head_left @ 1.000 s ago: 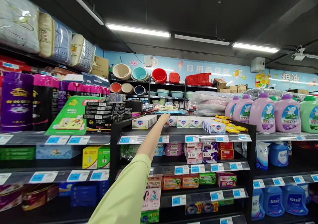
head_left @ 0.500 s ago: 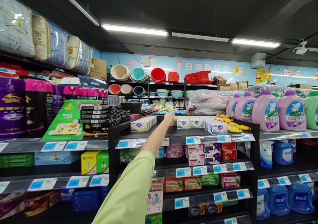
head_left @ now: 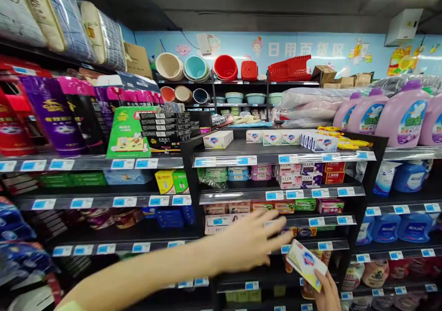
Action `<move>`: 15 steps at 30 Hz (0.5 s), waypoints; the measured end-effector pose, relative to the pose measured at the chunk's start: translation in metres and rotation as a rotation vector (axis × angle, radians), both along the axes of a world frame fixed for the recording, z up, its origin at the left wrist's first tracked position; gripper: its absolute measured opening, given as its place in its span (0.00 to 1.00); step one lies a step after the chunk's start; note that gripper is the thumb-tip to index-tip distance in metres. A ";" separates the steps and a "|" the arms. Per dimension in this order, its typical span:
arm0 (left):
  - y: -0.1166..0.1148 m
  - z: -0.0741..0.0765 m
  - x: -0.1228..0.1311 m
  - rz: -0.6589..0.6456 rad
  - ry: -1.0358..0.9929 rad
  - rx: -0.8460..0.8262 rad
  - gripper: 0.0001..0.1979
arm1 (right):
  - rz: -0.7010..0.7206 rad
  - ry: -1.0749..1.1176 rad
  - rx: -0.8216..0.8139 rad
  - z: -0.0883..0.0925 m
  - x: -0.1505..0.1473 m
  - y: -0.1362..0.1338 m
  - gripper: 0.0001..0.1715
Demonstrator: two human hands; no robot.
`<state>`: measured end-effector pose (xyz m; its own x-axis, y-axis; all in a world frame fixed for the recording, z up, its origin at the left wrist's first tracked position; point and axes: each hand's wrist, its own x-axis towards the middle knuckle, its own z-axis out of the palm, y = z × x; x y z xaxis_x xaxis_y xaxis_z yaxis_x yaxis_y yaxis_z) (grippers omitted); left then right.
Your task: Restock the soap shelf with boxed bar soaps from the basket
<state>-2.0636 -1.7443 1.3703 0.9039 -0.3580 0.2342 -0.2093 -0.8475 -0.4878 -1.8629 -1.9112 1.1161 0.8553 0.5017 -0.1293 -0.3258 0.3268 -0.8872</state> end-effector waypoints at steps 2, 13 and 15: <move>-0.020 -0.036 -0.028 0.019 0.005 0.009 0.34 | 0.031 0.057 0.038 0.010 -0.004 0.019 0.36; 0.031 -0.099 -0.098 0.398 -0.330 -0.766 0.40 | 0.656 -0.290 0.151 0.098 -0.080 0.087 0.35; 0.035 -0.103 -0.109 0.405 -0.354 -0.923 0.37 | 0.723 -0.355 0.161 0.101 -0.084 0.093 0.32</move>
<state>-2.1731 -1.7095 1.2674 0.7434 0.4038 0.5333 0.1990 -0.8946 0.4001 -1.9471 -1.8184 1.2169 0.2901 0.9338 0.2093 -0.2131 0.2762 -0.9372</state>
